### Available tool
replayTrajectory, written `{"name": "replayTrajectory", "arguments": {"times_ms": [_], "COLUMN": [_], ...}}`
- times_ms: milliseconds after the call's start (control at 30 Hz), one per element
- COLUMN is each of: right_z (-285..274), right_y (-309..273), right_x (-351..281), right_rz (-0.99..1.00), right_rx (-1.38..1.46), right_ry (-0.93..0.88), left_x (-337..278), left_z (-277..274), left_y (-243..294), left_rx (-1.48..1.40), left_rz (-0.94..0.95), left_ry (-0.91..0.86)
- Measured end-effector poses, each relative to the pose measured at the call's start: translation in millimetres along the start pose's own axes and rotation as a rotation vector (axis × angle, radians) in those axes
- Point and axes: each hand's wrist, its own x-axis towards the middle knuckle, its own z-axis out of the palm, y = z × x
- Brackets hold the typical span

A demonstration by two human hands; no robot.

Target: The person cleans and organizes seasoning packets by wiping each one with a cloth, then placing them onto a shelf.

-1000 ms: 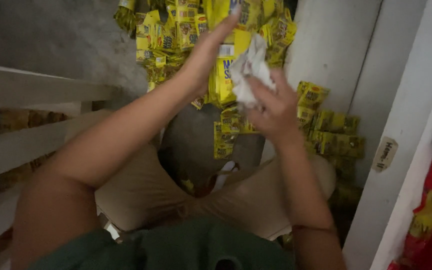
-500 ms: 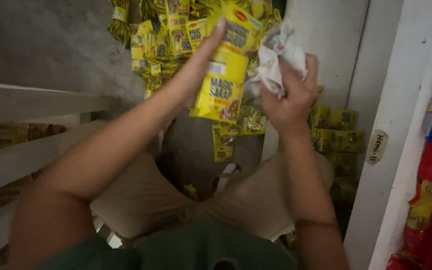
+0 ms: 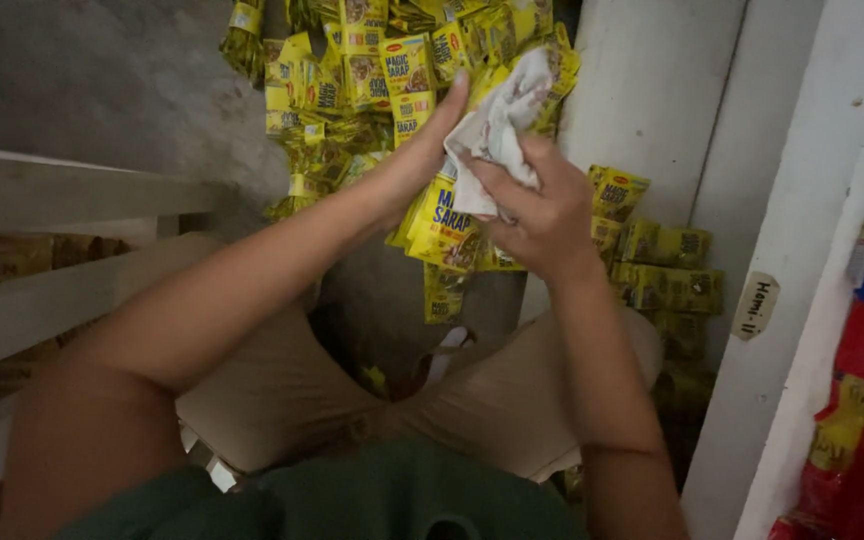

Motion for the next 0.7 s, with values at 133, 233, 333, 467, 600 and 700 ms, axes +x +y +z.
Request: {"name": "replayTrajectory", "arguments": {"times_ms": [133, 233, 333, 467, 600, 700], "right_z": [1, -4, 13, 8, 13, 22], "right_y": [11, 10, 18, 15, 28, 29], "right_x": [-2, -4, -14, -6, -10, -15], "right_rz": [0.224, 0.307, 0.104, 0.125, 0.315, 0.274], "right_rx": [0.088, 0.086, -0.005, 0.010, 0.055, -0.036], "right_ry": [0.059, 0.127, 0.157, 0.147, 0.162, 0.154], "left_x": [-17, -16, -12, -16, -26, -26], "left_z": [87, 93, 93, 87, 106, 110], "left_y": [-18, -19, -14, -15, -13, -8], "left_rx": [0.958, 0.969, 1.140, 1.366, 1.724, 1.699], "left_rz": [0.022, 0.008, 0.036, 0.059, -0.024, -0.006], "left_ry": [0.264, 0.371, 0.328, 0.270, 0.408, 0.445]}}
